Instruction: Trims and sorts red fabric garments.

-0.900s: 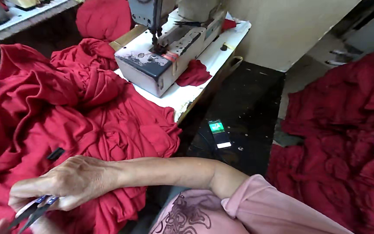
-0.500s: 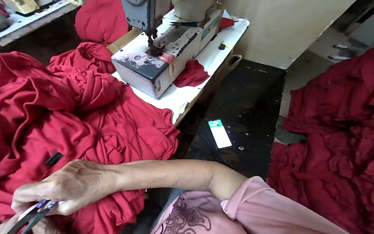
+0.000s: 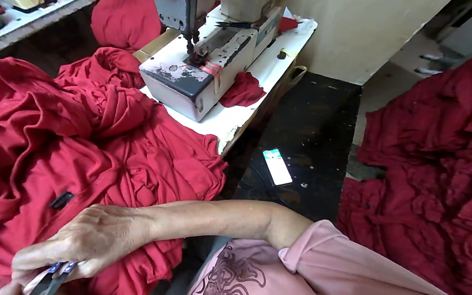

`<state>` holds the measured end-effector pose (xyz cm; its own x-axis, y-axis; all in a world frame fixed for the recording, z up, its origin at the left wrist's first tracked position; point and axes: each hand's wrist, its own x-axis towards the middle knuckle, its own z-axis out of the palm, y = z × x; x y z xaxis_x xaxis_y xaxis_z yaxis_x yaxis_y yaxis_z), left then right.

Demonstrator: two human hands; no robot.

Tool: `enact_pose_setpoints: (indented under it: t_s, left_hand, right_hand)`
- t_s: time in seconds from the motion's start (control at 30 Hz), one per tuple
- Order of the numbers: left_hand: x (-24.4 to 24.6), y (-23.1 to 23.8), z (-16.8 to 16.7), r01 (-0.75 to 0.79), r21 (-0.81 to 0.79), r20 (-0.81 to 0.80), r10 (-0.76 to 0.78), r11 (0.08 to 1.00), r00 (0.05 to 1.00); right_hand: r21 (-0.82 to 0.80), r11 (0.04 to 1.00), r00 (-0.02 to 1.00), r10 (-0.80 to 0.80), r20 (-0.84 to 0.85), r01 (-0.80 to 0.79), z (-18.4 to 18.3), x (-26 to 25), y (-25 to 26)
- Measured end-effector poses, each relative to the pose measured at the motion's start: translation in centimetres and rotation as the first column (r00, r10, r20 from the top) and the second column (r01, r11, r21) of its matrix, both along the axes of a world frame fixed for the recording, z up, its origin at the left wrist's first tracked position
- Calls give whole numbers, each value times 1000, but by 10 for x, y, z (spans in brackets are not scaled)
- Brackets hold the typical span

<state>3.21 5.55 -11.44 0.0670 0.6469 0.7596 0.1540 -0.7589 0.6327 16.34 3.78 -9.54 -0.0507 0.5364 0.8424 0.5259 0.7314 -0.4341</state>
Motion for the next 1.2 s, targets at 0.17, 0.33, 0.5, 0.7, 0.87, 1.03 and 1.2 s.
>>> enact_pose_setpoints:
  t_s: [0.17, 0.33, 0.5, 0.7, 0.87, 1.03, 1.2]
  left_hand:
    - [-13, 8, -15, 41, 98, 11, -42, 994, 999]
    - [-6, -10, -4, -199, 169, -48, 210, 965, 977]
    - [2, -6, 2, -326, 159, 32, 325, 932, 945]
    - [-5, -11, 14, -323, 50, 59, 320, 945, 945]
    - [-8, -11, 14, -316, 50, 77, 311, 948, 947]
    - [-9, -5, 8, -300, 90, 95, 292, 950, 952]
    - [-9, -11, 16, -255, 58, 87, 249, 965, 964]
  right_hand:
    - [72, 996, 998, 58, -35, -55, -2, 2, -3]
    - [-154, 986, 991, 45, -123, -63, 6, 13, -20]
    - [-134, 959, 962, -229, 151, 250, 8, 30, -19]
    - [164, 958, 877, -281, 391, 234, 22, 42, -3]
    - [255, 952, 816, -281, 504, 170, 33, 35, 2]
    - [290, 944, 764, -303, 569, 158, 38, 22, 4]
    - [324, 920, 749, -373, 548, 221, 34, 12, 4]
